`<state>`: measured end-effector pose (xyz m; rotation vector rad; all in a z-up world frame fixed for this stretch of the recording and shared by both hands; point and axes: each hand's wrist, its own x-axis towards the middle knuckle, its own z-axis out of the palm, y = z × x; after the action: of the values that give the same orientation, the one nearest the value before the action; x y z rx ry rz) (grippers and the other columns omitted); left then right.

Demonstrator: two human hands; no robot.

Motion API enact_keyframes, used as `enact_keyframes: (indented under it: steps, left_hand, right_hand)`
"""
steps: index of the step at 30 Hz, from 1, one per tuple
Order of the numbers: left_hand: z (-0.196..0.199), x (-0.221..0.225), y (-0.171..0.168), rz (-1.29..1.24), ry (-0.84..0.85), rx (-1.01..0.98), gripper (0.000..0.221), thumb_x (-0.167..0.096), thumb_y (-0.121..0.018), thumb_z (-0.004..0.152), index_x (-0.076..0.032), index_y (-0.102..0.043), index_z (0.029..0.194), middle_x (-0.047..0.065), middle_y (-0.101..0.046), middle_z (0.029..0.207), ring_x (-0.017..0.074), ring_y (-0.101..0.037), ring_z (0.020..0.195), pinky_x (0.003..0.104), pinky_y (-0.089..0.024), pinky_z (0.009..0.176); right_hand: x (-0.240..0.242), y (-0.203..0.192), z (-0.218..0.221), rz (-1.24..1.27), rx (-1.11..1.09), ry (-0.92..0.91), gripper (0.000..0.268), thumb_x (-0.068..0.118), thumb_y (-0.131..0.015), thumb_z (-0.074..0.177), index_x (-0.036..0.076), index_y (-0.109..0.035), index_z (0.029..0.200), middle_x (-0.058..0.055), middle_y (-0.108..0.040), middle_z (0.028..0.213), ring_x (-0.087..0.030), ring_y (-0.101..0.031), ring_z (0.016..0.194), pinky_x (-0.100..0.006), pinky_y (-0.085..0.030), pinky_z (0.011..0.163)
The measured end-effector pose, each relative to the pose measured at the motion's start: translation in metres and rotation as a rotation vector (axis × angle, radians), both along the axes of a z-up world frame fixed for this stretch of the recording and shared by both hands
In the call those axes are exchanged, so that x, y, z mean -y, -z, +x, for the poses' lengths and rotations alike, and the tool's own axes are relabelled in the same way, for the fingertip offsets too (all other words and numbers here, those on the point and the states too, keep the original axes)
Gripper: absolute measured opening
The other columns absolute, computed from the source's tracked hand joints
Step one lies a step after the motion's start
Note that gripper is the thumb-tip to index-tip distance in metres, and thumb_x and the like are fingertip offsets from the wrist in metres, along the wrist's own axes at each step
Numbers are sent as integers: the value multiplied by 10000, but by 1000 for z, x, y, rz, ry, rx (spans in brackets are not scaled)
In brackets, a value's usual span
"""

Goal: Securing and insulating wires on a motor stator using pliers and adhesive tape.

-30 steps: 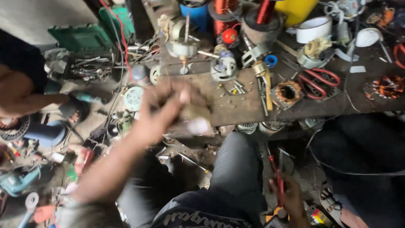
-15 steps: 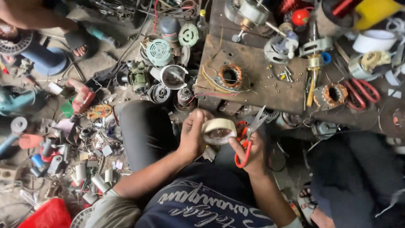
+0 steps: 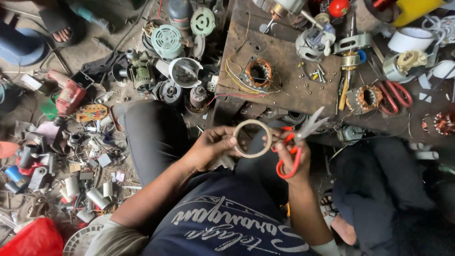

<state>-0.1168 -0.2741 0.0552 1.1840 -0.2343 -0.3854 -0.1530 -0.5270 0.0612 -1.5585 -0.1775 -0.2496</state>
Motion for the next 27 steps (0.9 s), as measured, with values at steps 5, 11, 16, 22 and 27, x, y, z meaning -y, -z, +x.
enact_keyframes:
  steps: [5,11,16,22,27]
  left_hand:
    - [4,11,34,-481,200,-672,374,-214,-653,1001,107,-640,1193,265,-750,1083,350,-751,989,472,-631,858]
    - [8,28,63,-482,268,-858,380,-212,-669,1003,131,-657,1166,258,-753,1025,335,-773,901,469,-648,822]
    - [10,29,23,-78,163,-535,449,-355,-631,1016,51,-623,1207,296,-725,1047,398,-745,959,518,-620,849]
    - [14,36,-17,107,116,40,546,-198,-837,873,0,-636,1340,233,-726,1148,311,-691,1098,487,-573,955]
    - [20,42,14,-51,106,-21,402,-101,-798,901,39,-674,1257,192,-766,1043,231,-722,982,422,-601,896]
  right_hand:
    - [-4,-18,9,11,105,7,166,0,-648,942,-21,-510,1032,-286,-655,1339,-365,-684,1180,-442,-596,944]
    - [-8,-24,16,-106,137,-30,238,-71,-722,883,-64,-506,981,-302,-721,1174,-387,-737,1062,-418,-593,904]
    - [11,3,12,-315,126,164,267,33,-794,900,-10,-547,994,-234,-747,1037,-293,-765,925,-373,-622,779]
    - [14,6,6,-319,138,172,325,29,-888,794,11,-613,965,-188,-765,977,-247,-772,853,-350,-615,774]
    - [12,-14,5,-178,141,144,259,-3,-839,810,-5,-619,946,-212,-771,1029,-236,-769,924,-355,-603,793]
